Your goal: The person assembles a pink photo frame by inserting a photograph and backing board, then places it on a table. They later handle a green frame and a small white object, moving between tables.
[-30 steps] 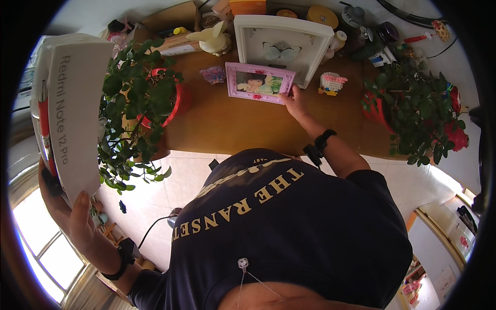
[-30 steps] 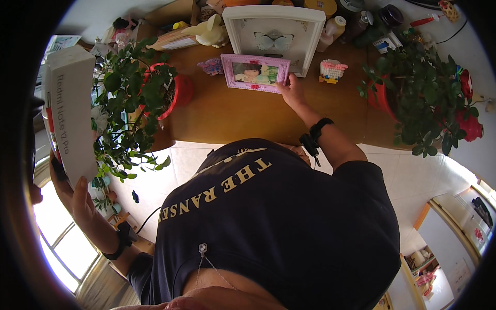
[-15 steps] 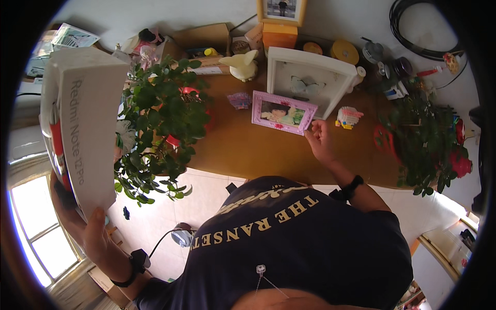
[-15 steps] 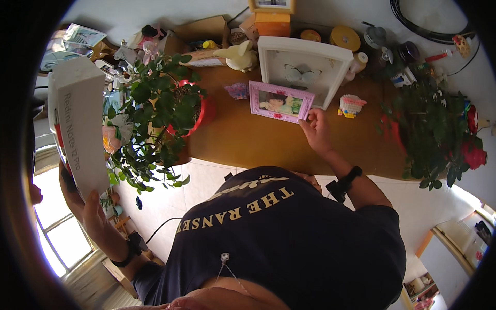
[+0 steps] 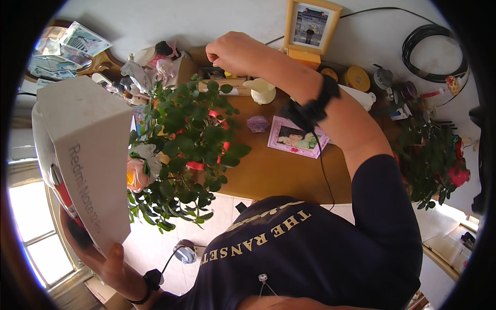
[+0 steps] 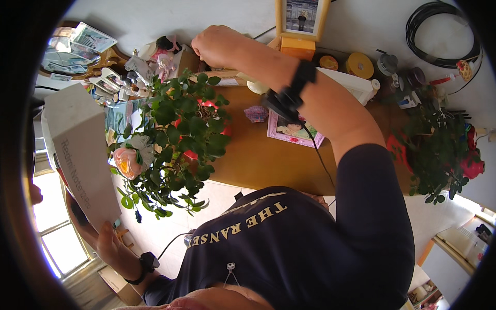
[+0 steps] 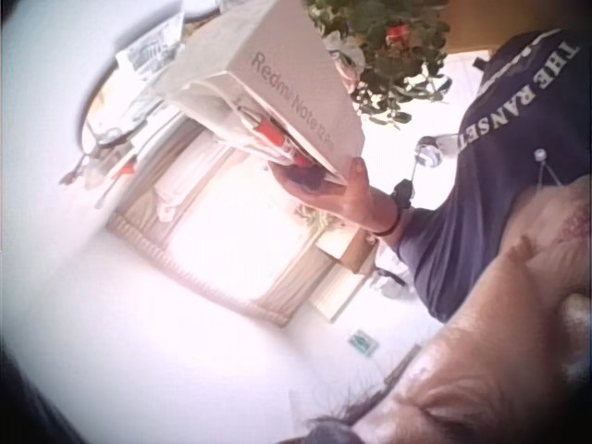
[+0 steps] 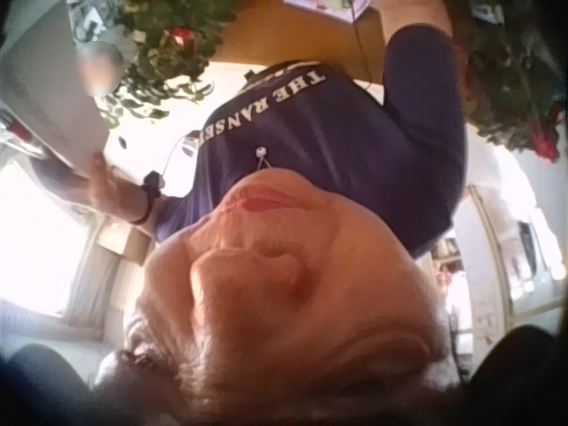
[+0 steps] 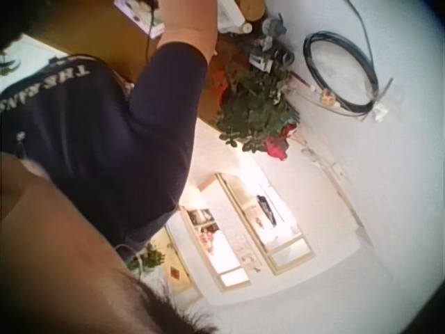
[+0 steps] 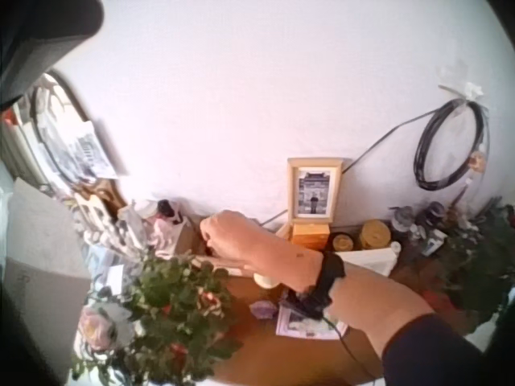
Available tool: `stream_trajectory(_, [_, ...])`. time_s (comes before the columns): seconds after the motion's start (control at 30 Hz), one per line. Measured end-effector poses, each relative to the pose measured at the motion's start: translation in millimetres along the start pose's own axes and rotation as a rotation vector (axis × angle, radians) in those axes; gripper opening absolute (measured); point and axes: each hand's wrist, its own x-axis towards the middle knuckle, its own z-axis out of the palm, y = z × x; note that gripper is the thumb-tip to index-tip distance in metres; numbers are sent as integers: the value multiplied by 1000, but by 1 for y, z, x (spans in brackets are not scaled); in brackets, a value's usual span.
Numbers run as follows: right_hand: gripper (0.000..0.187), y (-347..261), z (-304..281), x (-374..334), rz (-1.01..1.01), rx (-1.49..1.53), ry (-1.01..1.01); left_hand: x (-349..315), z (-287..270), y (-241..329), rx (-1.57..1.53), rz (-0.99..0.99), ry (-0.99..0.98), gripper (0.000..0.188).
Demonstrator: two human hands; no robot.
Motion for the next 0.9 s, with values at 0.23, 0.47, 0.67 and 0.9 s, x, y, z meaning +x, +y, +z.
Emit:
stream_trajectory(0.23, [21, 72, 104, 65, 207, -158, -528, 2, -13, -21, 65, -64, -14, 113])
stream_trajectory(0.47, [21, 117, 169, 65, 169, -106, -586, 2, -23, -39, -16, -82, -29, 103])
stream_trajectory(0.67, [11, 129, 177, 71, 175, -319, -575, 1, -21, -44, -49, -107, -32, 104])
stream_trajectory(0.9, [9, 120, 154, 57, 362, -247, -453, 5, -12, -46, -73, -111, -51, 103])
